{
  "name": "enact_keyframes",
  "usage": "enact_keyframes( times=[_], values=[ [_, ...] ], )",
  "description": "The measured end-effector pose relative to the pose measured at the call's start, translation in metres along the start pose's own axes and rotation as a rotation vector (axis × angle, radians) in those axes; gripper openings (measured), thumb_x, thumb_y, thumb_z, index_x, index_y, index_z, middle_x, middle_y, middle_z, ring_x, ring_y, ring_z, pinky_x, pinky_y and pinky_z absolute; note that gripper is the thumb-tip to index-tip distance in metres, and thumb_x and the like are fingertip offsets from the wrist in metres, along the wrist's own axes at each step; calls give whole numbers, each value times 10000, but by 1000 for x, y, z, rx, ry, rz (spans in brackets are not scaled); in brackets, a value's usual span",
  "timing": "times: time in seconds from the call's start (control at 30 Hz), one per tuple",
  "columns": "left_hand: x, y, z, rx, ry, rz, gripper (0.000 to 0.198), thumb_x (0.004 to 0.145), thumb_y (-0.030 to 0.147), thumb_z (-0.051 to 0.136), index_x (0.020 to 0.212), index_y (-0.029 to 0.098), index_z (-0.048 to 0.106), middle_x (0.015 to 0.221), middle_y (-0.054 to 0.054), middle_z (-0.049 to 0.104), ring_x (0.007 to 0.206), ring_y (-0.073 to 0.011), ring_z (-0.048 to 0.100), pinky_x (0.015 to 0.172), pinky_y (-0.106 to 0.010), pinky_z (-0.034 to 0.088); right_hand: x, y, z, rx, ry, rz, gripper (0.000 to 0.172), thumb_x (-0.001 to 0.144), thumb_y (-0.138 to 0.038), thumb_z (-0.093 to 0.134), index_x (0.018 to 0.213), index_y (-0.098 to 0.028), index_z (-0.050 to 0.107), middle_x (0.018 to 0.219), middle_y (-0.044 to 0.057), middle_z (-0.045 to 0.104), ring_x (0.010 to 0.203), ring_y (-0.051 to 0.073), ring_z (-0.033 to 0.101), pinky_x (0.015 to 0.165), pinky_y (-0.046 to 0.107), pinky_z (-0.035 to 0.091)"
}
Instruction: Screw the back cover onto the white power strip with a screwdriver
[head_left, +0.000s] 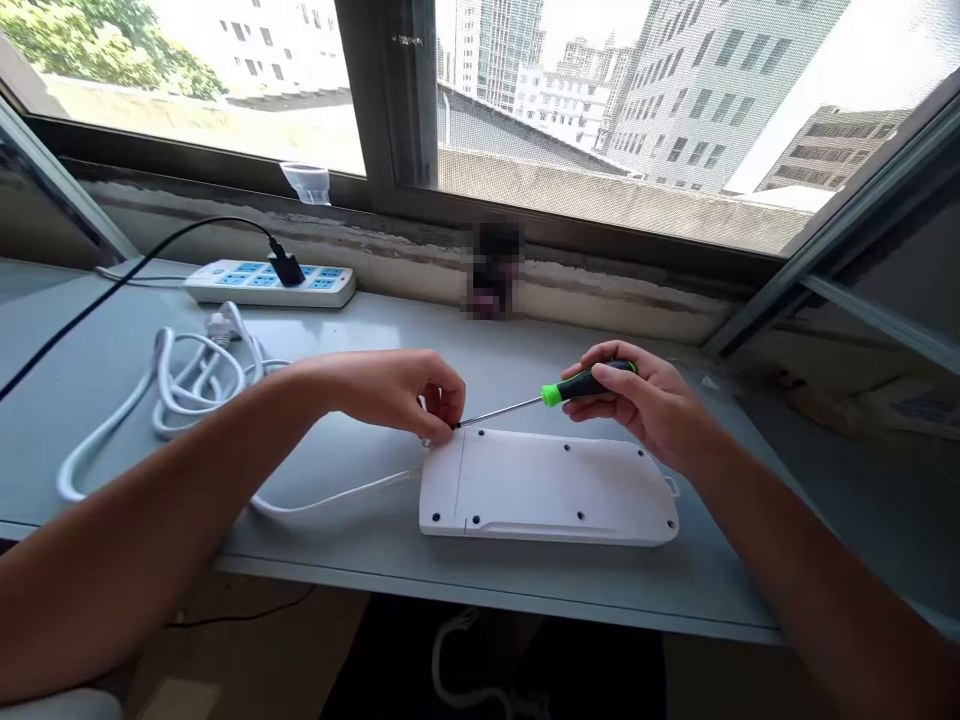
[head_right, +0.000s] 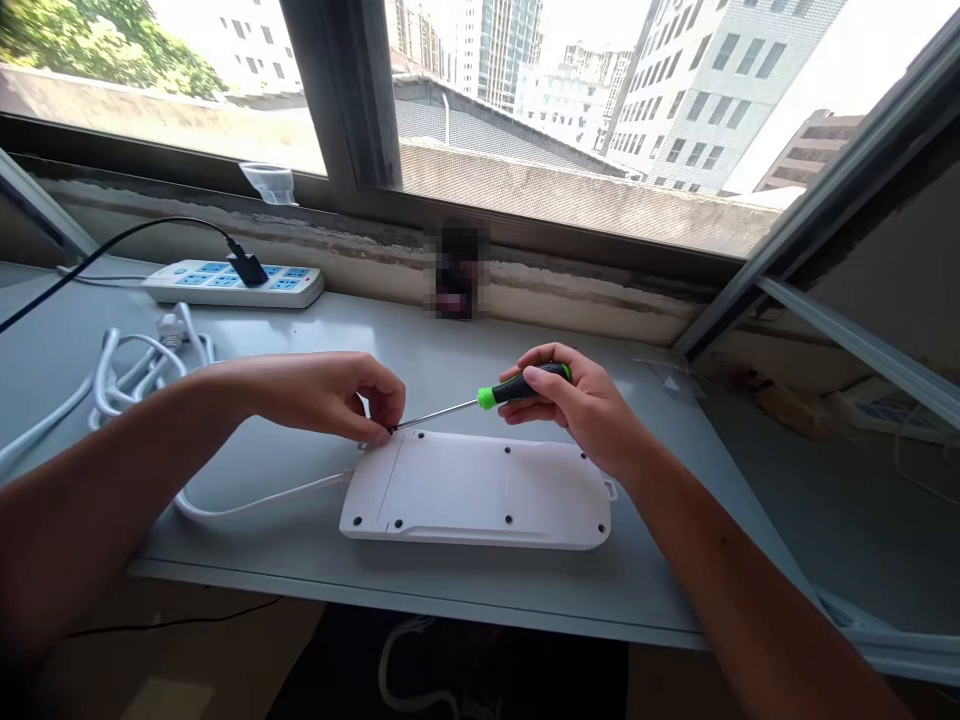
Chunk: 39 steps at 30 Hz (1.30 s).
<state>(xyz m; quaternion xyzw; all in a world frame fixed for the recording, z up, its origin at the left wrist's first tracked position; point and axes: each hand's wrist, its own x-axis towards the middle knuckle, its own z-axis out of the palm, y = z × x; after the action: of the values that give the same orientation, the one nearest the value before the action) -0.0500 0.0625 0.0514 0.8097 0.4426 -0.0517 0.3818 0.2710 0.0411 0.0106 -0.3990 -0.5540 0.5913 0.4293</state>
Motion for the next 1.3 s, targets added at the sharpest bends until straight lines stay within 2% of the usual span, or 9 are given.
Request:
enact_keyframes(
  times=[0.23,0.53,0.9,1.3],
  values=[
    [-2,-7,-3,-40,-21,41,164,831,322,744,963,240,795,973,-7,809,898,-180,727,728,-221,504,3,2,0,15,40,30,323,892,-439,831,1033,-193,676,1064,59,793,816,184,798,785,335,699],
    [-1,-5,-3,-27,-22,44,134,846,288,721,947,230,787,933,-7,810,869,-175,733,715,-220,505,7,8,4,42,86,60,374,888,-498,829,1019,-198,649,980,45,800,762,167,792,753,303,691],
    [-2,-8,-4,-12,-33,23,198,844,350,743,998,233,783,1002,-8,808,903,-178,726,729,-225,503,6,11,6,64,122,64,402,873,-519,838,1028,-193,661,998,45,802,763,161,800,756,270,691],
    [2,-6,1,-4,27,22,198,824,381,760,950,238,813,922,-7,809,801,-169,715,659,-233,482,6,9,9,75,129,58,393,880,-516,834,1018,-189,665,987,36,803,754,143,793,754,257,693]
  ],
)
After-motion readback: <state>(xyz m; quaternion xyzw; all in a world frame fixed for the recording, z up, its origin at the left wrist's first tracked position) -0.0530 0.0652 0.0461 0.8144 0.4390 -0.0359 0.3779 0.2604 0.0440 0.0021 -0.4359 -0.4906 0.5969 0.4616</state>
